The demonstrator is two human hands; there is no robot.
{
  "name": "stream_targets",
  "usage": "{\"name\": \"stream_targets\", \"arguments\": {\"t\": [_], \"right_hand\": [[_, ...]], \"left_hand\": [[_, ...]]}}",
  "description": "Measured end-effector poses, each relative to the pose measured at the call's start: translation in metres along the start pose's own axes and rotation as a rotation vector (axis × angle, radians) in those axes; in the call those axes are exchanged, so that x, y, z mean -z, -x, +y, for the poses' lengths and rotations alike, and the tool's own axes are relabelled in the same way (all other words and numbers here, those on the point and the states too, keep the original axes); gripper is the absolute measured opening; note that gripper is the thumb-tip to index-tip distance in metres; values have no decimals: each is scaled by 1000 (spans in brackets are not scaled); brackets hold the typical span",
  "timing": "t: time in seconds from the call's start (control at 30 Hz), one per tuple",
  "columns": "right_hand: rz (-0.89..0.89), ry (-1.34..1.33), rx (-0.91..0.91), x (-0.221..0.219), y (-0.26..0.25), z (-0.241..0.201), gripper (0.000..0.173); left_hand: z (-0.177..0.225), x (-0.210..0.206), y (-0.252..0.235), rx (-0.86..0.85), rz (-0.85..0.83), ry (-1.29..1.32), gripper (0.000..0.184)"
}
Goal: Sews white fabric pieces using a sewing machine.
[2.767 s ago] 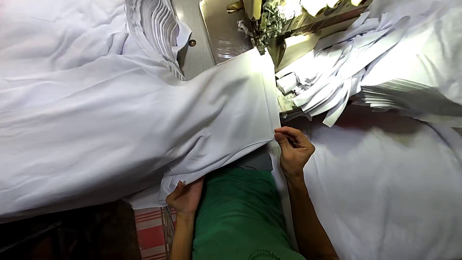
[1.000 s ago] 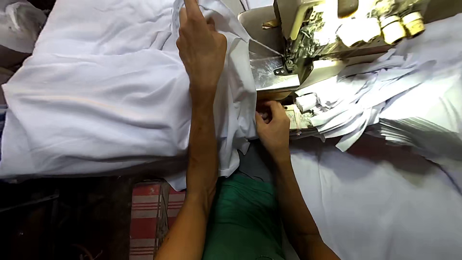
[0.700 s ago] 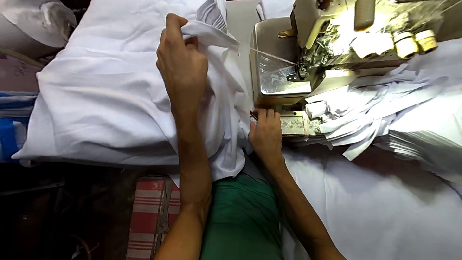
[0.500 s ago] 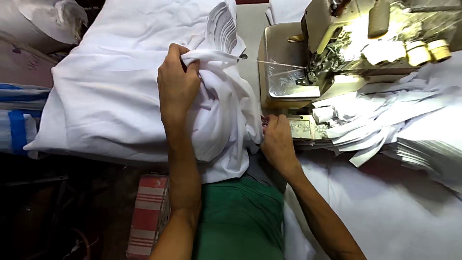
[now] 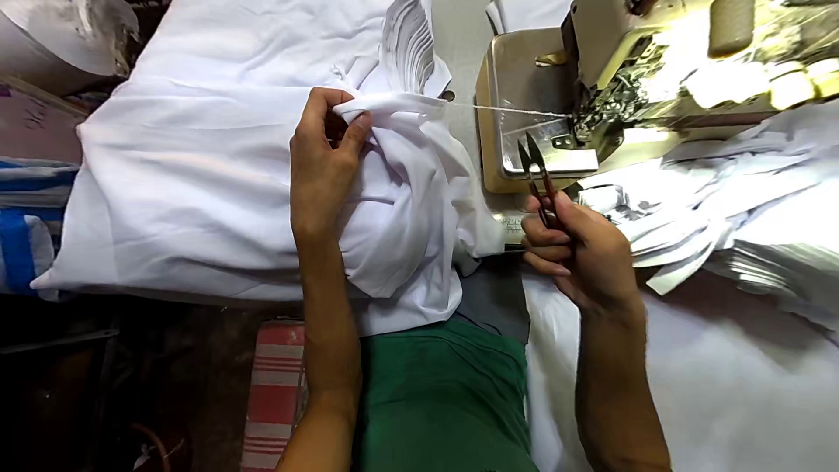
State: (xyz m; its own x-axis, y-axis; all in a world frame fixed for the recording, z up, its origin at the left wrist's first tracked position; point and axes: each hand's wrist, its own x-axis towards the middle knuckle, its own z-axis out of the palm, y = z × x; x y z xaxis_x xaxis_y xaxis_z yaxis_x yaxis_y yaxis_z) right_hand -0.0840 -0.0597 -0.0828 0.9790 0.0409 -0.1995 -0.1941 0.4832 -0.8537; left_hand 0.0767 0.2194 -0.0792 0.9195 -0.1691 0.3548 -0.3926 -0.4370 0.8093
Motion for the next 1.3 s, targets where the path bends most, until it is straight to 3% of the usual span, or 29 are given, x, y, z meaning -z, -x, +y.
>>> {"name": "stream_targets", "arguments": {"t": [0.27, 0.5, 0.67, 1.03, 1.2, 1.3], "right_hand": [[23, -227, 50, -37, -50, 10, 45], [-21, -123, 81, -26, -29, 11, 45], [9, -187, -6, -15, -7, 8, 47], [-70, -312, 135, -27, -52, 3, 45], [-194, 45, 109, 4, -14, 3, 37], [-77, 706, 135, 34, 15, 5, 34]], "left_hand": [[-3, 0, -1, 35, 7, 38, 28], [-5, 0, -2, 48, 8, 84, 31], [-7, 0, -2, 31, 0, 74, 32], [-8, 0, -1, 37, -1, 104, 33], [-4, 1, 2, -48, 3, 256, 32], [4, 4, 7, -154, 30, 452, 39]]}}
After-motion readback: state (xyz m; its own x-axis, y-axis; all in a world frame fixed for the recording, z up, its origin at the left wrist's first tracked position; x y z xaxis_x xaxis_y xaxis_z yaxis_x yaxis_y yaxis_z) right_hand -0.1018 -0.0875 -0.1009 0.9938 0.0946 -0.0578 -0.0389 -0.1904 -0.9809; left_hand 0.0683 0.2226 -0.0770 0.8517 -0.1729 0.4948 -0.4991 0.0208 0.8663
